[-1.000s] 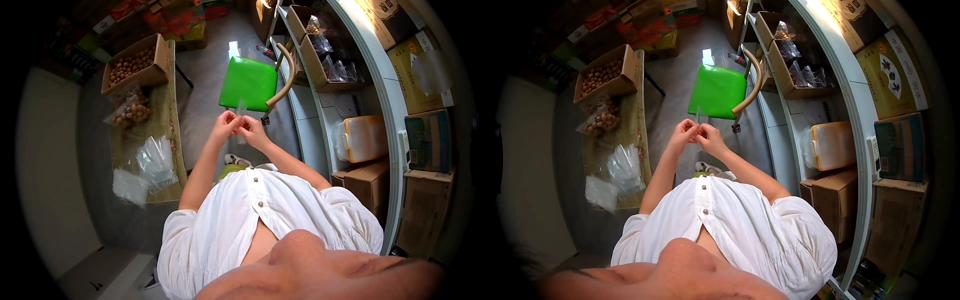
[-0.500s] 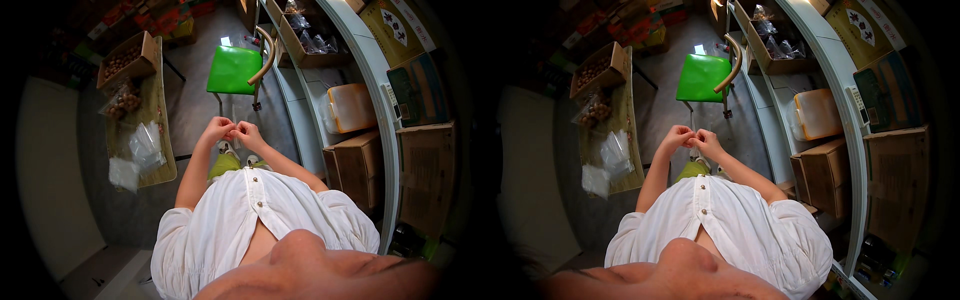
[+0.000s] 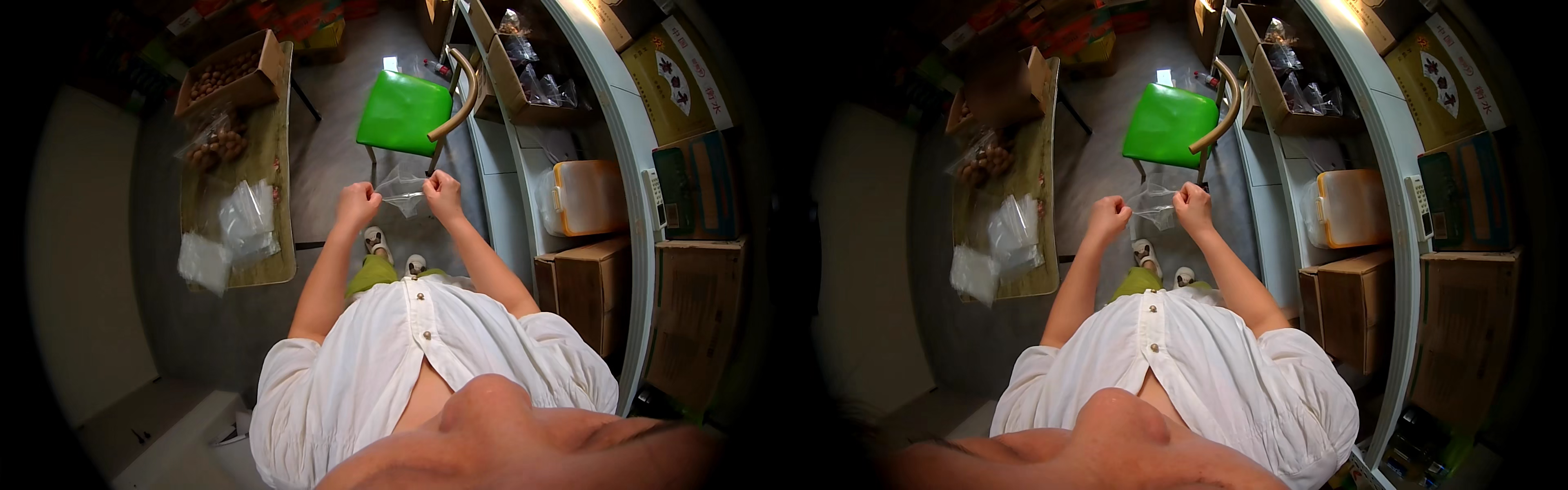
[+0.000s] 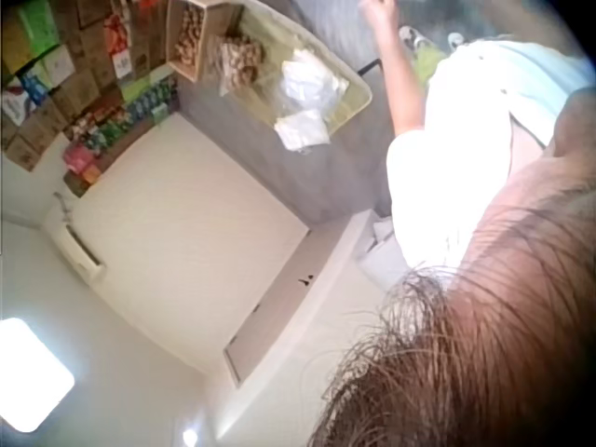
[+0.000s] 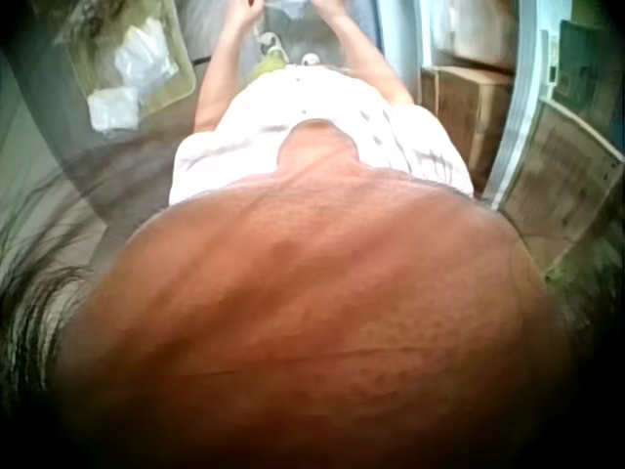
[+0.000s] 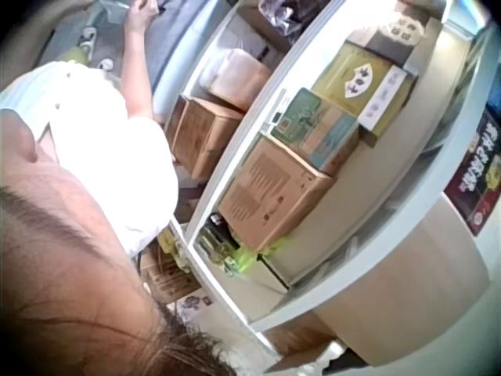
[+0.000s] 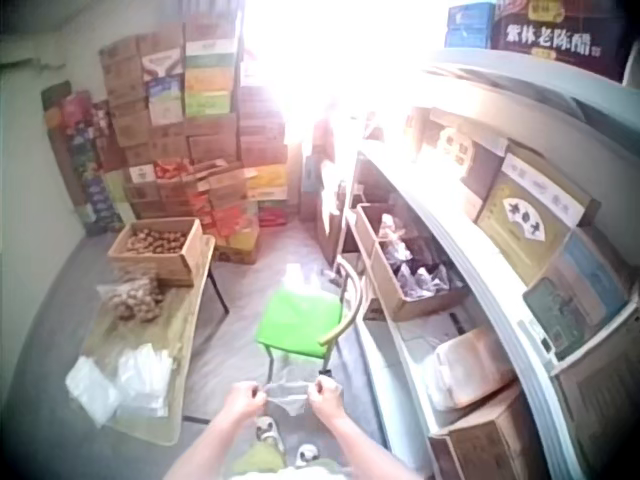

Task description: The person picks up walnuts from a cardboard box and places them into plastic bags by hand on a wooden table.

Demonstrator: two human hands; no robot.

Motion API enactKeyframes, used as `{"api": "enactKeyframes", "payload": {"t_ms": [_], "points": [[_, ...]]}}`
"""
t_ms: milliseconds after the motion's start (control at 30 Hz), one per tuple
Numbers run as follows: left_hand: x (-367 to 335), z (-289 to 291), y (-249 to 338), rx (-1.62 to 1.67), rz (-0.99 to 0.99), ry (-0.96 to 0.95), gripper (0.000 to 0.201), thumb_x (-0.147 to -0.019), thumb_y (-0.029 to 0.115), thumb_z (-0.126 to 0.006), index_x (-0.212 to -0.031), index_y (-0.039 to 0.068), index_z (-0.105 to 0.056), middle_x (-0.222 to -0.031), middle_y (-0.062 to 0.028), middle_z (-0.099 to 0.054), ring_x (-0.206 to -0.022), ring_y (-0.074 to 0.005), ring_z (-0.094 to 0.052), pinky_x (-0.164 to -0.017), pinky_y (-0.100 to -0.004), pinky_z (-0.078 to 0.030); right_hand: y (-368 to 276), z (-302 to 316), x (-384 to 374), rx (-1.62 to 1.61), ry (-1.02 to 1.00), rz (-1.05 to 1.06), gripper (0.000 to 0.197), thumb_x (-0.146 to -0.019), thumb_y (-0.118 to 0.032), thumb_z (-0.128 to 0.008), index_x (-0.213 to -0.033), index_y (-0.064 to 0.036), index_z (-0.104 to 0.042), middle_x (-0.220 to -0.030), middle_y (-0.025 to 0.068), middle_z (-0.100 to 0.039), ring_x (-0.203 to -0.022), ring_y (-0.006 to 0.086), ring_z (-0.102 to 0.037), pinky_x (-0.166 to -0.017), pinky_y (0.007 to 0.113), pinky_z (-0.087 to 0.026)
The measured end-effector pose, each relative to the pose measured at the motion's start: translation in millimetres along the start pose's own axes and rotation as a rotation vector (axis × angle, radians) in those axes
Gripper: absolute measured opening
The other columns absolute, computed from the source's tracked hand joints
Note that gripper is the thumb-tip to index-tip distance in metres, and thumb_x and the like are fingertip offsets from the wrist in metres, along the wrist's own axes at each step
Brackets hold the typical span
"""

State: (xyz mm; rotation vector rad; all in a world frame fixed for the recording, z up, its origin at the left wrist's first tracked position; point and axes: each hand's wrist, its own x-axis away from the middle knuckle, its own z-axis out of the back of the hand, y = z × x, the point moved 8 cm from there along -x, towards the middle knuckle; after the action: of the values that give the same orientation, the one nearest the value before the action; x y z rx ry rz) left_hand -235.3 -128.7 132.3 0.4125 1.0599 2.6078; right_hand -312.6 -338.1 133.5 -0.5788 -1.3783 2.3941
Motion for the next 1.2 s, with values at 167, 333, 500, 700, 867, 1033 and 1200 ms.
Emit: {"api": "enactKeyframes", "payload": {"t_ms": [167, 333, 500, 700, 867, 1033, 1200], "points": [[-22.2, 10.6, 0.9, -0.125, 0.015, 0.095, 0.017, -0.072, 0.021, -0.062, -0.072, 0.004, -0.062, -0.066, -0.0163, -0.064, -0.065, -0.0354, -0.064, -0.060, -0.0446, -0.050, 10.3, -35.3, -18.5, -0.181, -0.118, -0.110, 0.014, -0.079, -0.008, -0.060, -0.070, 0.0007, -0.053, -0.061, 0.0089, -0.056, -0.055, 0.0174, -0.058, -0.054, 0.032, -0.046], [-58.4, 1.9, -8.2, 0.169, -0.002, 0.071, 0.017, -0.077, 0.019, -0.064, -0.081, 0.003, -0.059, -0.068, -0.0149, -0.063, -0.067, -0.0344, -0.064, -0.064, -0.0437, -0.050, -0.9, -75.1, -33.0, -0.303, -0.239, -0.107, 0.008, -0.083, -0.003, -0.056, -0.077, 0.0021, -0.057, -0.066, 0.0054, -0.061, -0.061, 0.0100, -0.062, -0.055, 0.025, -0.049], [-109.5, -20.1, -7.7, 0.128, -0.162, -0.065, 0.015, -0.081, 0.017, -0.062, -0.084, 0.002, -0.062, -0.069, -0.0149, -0.063, -0.066, -0.0321, -0.063, -0.062, -0.0420, -0.049, 25.0, -87.1, -63.8, -0.277, -0.193, -0.133, 0.012, -0.088, -0.007, -0.063, -0.079, 0.0008, -0.059, -0.069, 0.0022, -0.063, -0.059, 0.0053, -0.057, -0.054, 0.023, -0.047], [-150.5, -64.4, 15.4, 0.079, -0.276, -0.207, 0.016, -0.089, 0.019, -0.058, -0.087, 0.004, -0.064, -0.078, -0.0195, -0.066, -0.075, -0.0394, -0.064, -0.066, -0.0482, -0.049, 91.9, -60.5, -89.3, -0.263, -0.004, -0.276, 0.018, -0.090, -0.010, -0.066, -0.075, -0.0028, -0.059, -0.066, -0.0007, -0.061, -0.059, 0.0041, -0.055, -0.054, 0.021, -0.044], [-168.1, -132.4, 20.9, -0.022, -0.341, -0.507, 0.028, -0.094, 0.026, -0.051, -0.084, 0.003, -0.062, -0.081, -0.0207, -0.065, -0.080, -0.0413, -0.062, -0.071, -0.0519, -0.048, 162.0, -26.6, -109.4, -0.434, 0.241, -0.458, 0.024, -0.093, -0.026, -0.065, -0.092, -0.0034, -0.057, -0.077, 0.0019, -0.064, -0.062, 0.0086, -0.057, -0.057, 0.025, -0.047], [-186.4, -219.5, -12.3, -0.061, -0.339, -0.618, 0.027, -0.093, 0.026, -0.051, -0.086, 0.002, -0.063, -0.086, -0.0212, -0.066, -0.085, -0.0408, -0.062, -0.076, -0.0513, -0.049, 265.6, -21.7, -156.2, 0.132, 0.334, -0.464, 0.055, -0.090, -0.039, -0.063, -0.124, -0.0009, -0.042, -0.101, 0.0144, -0.066, -0.090, 0.0303, -0.064, -0.079, 0.042, -0.050], [-217.0, -288.6, -44.8, -0.016, -0.366, -0.646, 0.026, -0.091, 0.022, -0.052, -0.085, -0.001, -0.060, -0.084, -0.0237, -0.063, -0.083, -0.0428, -0.060, -0.073, -0.0512, -0.047, 319.4, -71.8, -198.6, 0.386, 0.018, -0.639, 0.088, -0.086, -0.043, -0.061, -0.139, 0.0100, -0.013, -0.108, 0.0288, -0.064, -0.101, 0.0438, -0.061, -0.091, 0.052, -0.044]]}}
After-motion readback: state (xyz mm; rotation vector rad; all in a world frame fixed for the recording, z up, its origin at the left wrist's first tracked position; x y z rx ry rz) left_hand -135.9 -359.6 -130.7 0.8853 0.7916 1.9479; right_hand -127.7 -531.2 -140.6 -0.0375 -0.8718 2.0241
